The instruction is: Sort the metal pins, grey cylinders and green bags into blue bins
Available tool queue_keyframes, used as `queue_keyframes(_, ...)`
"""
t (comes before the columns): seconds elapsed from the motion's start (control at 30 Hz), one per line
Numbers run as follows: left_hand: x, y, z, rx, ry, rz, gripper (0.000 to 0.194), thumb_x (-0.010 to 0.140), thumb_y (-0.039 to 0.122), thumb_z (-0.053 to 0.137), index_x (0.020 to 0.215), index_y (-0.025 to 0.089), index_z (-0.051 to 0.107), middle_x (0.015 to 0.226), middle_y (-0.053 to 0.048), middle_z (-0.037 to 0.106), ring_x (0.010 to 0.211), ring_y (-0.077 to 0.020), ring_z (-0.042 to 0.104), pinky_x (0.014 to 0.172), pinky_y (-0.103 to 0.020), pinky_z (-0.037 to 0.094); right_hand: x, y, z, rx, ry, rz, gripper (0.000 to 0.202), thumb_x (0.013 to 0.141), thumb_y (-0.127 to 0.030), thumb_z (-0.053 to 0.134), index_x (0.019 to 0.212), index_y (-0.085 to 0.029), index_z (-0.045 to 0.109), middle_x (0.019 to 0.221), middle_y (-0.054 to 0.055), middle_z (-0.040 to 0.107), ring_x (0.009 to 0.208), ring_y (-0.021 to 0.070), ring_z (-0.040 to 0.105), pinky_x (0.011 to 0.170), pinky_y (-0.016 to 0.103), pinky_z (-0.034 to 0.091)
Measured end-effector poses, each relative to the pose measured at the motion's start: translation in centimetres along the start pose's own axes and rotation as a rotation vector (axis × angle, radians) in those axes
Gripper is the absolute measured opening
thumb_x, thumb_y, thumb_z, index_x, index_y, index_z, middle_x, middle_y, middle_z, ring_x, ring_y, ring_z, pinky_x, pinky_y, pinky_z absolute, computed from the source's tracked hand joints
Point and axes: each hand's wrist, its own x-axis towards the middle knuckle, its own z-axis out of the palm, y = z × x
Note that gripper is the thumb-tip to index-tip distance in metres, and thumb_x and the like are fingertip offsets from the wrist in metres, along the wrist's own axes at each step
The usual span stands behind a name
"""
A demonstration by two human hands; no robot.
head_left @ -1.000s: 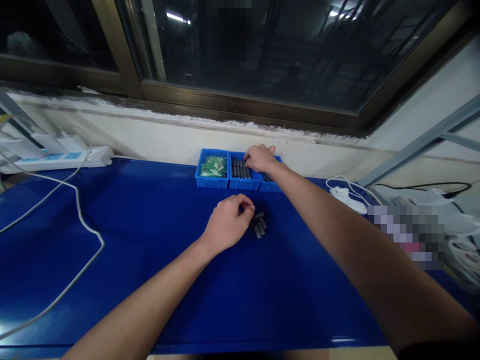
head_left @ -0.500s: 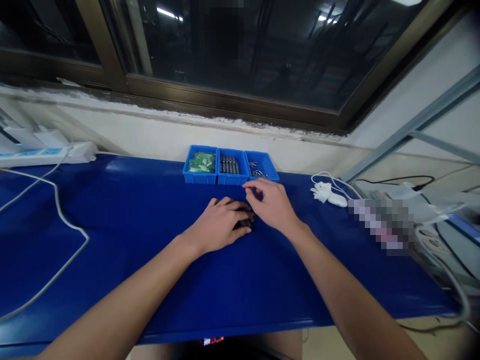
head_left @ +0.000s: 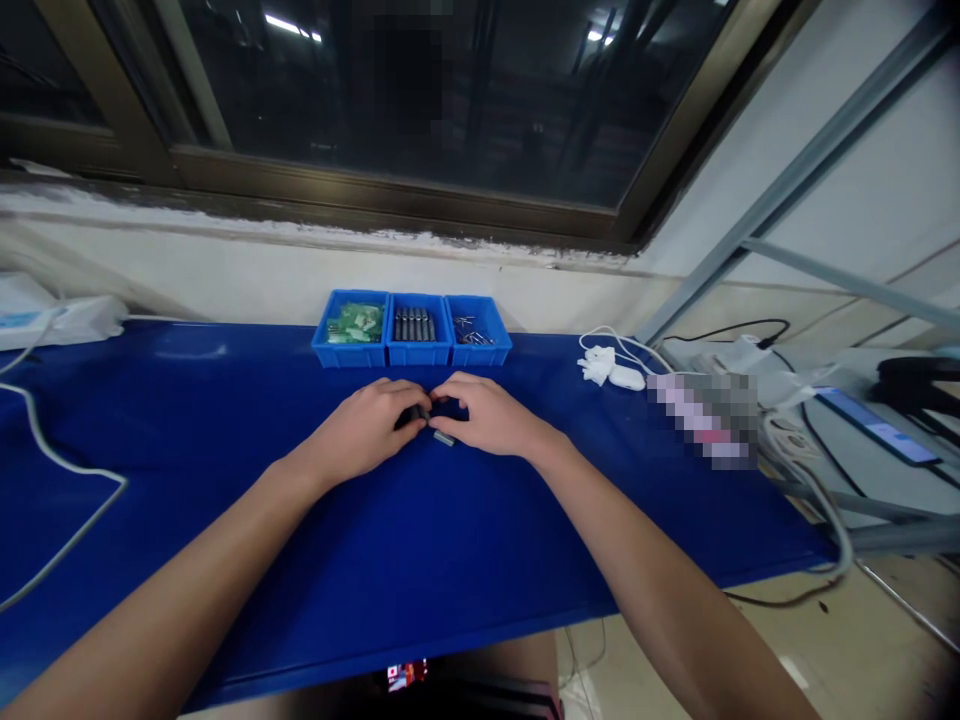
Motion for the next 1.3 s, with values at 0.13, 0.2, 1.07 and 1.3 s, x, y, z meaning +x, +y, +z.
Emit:
queue_keyframes(0.13, 0.0, 0.1, -0.1, 0.011, -0.011, -0.049, 0.020, 0.103, 0.031, 0.057, 0.112, 0.022, 0.071, 0.124, -0.011, 0.077, 0.114, -0.0323, 0.071, 0.103, -0.051, 0.056, -0.2, -0.4, -0.8, 0.003, -0.037, 0.038, 0.023, 0.097, -0.045, 0.076, 0.102, -0.023, 0.070, 0.110, 0.005, 0.075, 0.102, 0.0227, 0.069, 0.087, 0.039, 0.051)
queue_keyframes(0.2, -0.1, 0.2, -0.1, 0.028, -0.009, -0.057, 0.020, 0.103, 0.034, 0.056, 0.111, 0.022, 0.070, 0.121, -0.011, 0.076, 0.111, -0.0327, 0.070, 0.098, -0.050, 0.055, -0.2, -0.5, -1.2, 0.006, -0.111, 0.046, 0.032, 0.090, -0.051, 0.083, 0.096, -0.024, 0.067, 0.105, 0.004, 0.074, 0.096, 0.0217, 0.067, 0.080, 0.037, 0.048)
queue_keyframes(1.07, -0.6, 2.2, -1.6, 0.219, 0.007, -0.304, 0.047, 0.103, 0.051, 0.061, 0.142, 0.027, 0.070, 0.135, -0.008, 0.076, 0.118, -0.0391, 0.077, 0.093, -0.055, 0.064, -0.8, 1.3, -3.4, 0.105, -0.287, 0.246, 0.063, 0.092, -0.045, 0.083, 0.149, -0.023, 0.071, 0.106, 0.004, 0.075, 0.076, 0.0145, 0.061, 0.072, 0.033, 0.049)
queue_keyframes(1.3, -0.7, 1.2, -1.4, 0.232, 0.030, -0.231, 0.044, 0.097, 0.039, 0.066, 0.137, 0.024, 0.075, 0.133, -0.010, 0.077, 0.118, -0.0402, 0.077, 0.097, -0.058, 0.065, -0.7, 2.1, -2.7, 0.103, -0.237, 0.224, 0.043, 0.094, -0.043, 0.079, 0.132, -0.024, 0.079, 0.102, 0.004, 0.076, 0.076, 0.0151, 0.063, 0.070, 0.032, 0.049)
